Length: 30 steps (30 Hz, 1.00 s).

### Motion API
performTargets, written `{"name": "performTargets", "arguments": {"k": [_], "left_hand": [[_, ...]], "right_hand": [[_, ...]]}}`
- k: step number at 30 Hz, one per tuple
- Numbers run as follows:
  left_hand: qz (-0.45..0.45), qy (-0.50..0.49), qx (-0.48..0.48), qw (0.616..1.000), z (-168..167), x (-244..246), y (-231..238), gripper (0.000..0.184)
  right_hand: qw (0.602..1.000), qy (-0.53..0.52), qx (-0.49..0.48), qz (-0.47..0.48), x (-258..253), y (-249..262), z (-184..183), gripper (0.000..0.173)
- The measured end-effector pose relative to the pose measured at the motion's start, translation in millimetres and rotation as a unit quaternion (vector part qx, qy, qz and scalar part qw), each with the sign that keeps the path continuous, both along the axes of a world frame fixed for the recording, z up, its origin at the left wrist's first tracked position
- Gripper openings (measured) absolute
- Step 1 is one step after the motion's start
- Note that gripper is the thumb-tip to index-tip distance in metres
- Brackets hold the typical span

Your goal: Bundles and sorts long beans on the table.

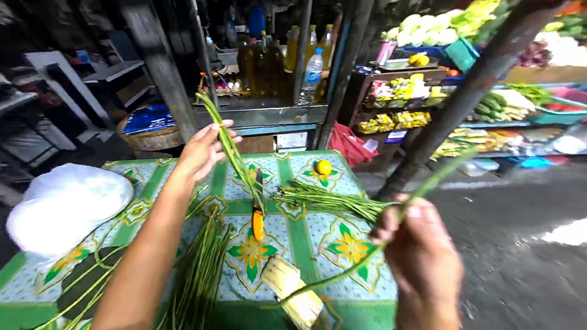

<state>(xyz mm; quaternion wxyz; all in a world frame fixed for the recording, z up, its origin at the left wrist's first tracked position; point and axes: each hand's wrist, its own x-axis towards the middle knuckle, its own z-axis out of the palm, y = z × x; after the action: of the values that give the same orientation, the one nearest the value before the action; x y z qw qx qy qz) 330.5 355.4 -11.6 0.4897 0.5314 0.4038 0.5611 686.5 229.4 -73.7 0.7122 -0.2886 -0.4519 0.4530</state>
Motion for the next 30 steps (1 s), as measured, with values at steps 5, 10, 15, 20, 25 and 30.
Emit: {"name": "performTargets", "arguments": {"k": [5, 10, 15, 20, 25, 30], "left_hand": [[-0.018, -0.014, 0.013, 1.000, 16.7, 2.5, -8.2, 0.042], [0.052, 0.067, -0.006, 0.996, 31.4, 17.9, -24.3, 0.025], [0.079, 0.149, 0.011, 0.986, 23.8, 28.7, -43.0, 0.024], [0.081, 0.165, 0.015, 0.983, 19.9, 39.6, -50.6, 0.026], [0.084, 0.187, 0.043, 0.978, 23.2, 51.6, -50.9, 0.032], [-0.037, 0.192, 0.020, 0.980, 26.4, 52.6, -60.6, 0.025]], "right_hand": [[0.999, -0.023, 0.032, -0.030, 2.2, 13.2, 15.0, 0.024], [0.988, -0.147, -0.015, 0.034, -42.7, 44.3, -5.9, 0.011], [0.979, -0.187, -0.001, 0.087, -89.5, 48.7, 2.4, 0.014], [0.957, -0.281, 0.050, 0.046, -131.9, 55.2, 11.3, 0.016], [0.944, -0.328, 0.031, 0.020, -145.9, 63.1, 17.9, 0.013], [0.952, -0.296, -0.019, 0.072, -134.8, 68.8, 15.4, 0.014]]}}
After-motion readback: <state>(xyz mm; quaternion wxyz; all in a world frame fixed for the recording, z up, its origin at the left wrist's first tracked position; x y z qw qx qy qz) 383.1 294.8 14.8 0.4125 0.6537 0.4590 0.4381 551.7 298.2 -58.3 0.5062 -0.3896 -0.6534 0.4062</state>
